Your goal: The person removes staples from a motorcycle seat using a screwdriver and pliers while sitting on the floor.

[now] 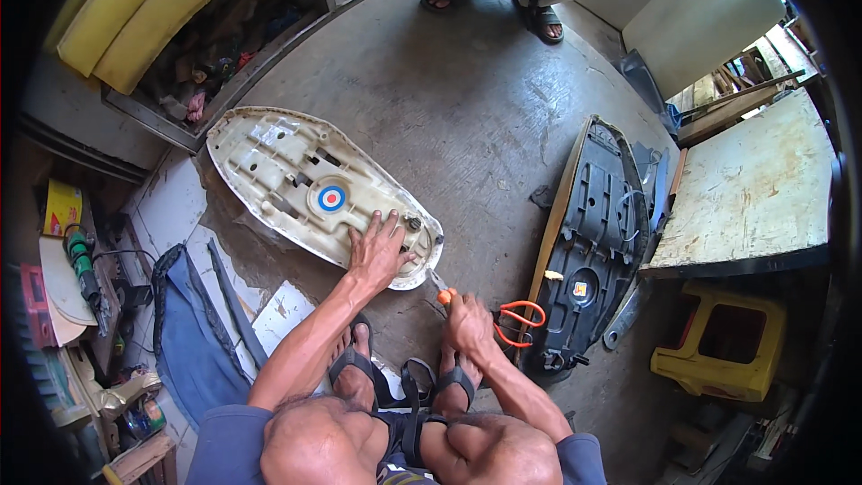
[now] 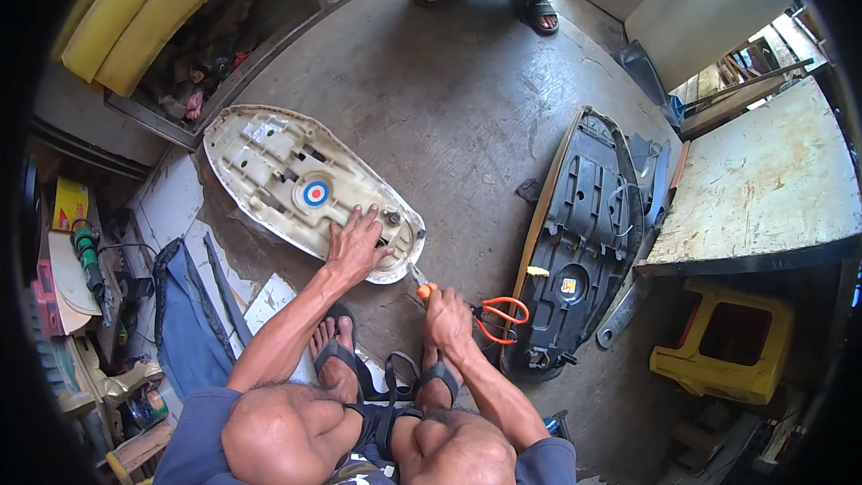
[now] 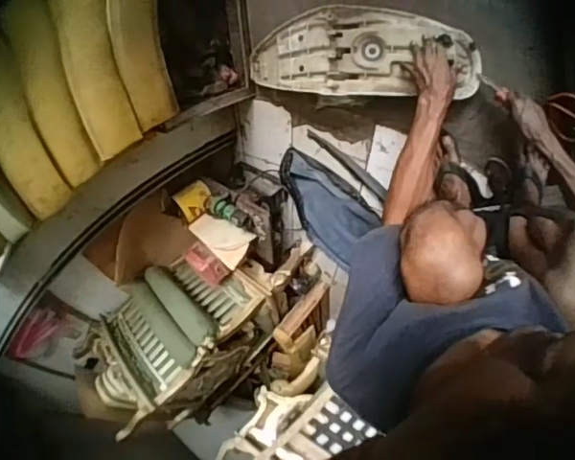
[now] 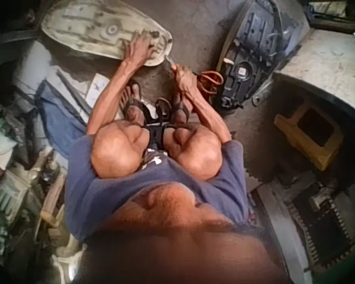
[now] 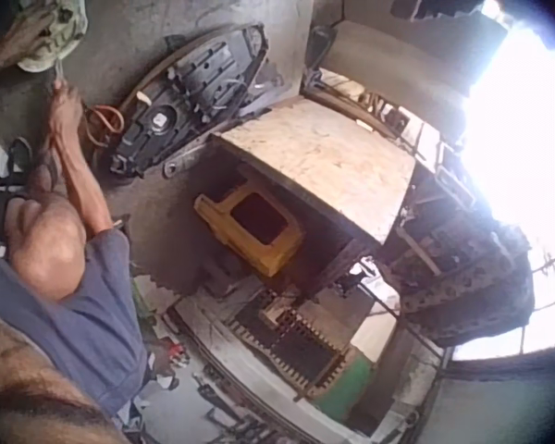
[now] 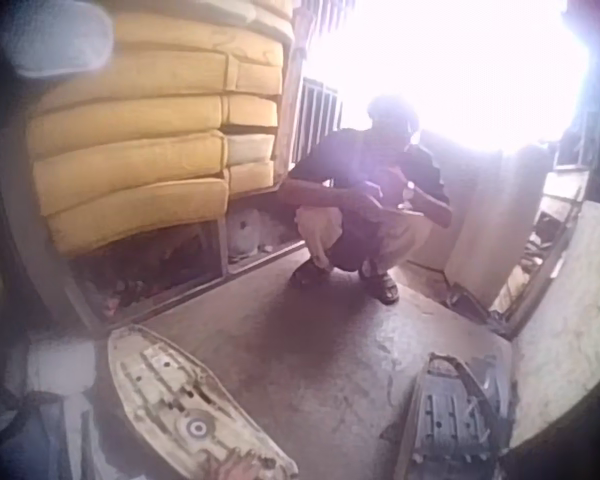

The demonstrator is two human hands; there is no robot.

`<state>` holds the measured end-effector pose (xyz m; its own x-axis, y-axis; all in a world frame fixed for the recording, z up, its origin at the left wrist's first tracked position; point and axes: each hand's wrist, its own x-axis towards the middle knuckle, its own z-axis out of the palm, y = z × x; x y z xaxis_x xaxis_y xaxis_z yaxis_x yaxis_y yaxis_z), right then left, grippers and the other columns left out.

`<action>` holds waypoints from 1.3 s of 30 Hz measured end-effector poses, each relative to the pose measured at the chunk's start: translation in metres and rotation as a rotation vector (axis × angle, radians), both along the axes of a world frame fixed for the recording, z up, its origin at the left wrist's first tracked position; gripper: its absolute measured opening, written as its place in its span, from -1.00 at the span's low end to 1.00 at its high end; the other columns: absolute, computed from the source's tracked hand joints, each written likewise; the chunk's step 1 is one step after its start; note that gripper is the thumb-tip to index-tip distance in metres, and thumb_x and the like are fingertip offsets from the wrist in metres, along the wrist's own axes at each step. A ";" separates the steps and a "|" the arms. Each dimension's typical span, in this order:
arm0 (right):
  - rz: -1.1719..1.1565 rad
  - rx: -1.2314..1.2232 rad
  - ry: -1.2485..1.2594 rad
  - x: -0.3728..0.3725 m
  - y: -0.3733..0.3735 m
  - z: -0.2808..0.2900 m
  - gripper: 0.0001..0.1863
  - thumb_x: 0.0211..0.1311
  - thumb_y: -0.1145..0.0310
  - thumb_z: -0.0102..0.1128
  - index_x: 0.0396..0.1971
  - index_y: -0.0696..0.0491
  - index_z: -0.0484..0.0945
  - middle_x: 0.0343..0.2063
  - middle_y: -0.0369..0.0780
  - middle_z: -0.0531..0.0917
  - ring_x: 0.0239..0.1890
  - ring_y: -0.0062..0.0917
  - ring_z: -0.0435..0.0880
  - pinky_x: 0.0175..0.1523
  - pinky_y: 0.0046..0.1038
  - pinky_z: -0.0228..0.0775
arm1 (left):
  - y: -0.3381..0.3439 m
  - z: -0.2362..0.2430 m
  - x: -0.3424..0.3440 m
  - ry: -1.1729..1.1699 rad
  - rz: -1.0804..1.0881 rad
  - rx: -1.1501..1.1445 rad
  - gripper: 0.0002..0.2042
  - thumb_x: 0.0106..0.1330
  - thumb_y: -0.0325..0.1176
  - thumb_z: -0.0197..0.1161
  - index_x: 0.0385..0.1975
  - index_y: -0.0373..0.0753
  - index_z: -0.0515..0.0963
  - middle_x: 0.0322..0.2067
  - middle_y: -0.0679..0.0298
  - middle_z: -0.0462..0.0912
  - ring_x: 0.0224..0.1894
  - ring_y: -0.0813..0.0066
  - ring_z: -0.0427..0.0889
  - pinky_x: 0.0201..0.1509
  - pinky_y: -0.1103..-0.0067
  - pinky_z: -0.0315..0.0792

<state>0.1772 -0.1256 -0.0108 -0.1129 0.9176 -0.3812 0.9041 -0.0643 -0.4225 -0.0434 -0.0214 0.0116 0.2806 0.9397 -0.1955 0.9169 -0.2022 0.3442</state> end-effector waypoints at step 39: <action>-0.915 -0.802 1.379 -0.020 0.011 0.040 -0.53 0.44 -0.02 0.12 -0.15 0.17 0.55 -0.30 -0.14 0.67 -0.41 -0.40 0.68 -0.36 -0.38 0.53 | -0.033 0.049 -0.034 -0.196 -0.026 0.180 -0.71 0.23 -0.19 0.38 -0.34 -0.31 0.54 0.29 -0.01 0.46 0.32 -0.26 0.40 0.09 -0.13 0.34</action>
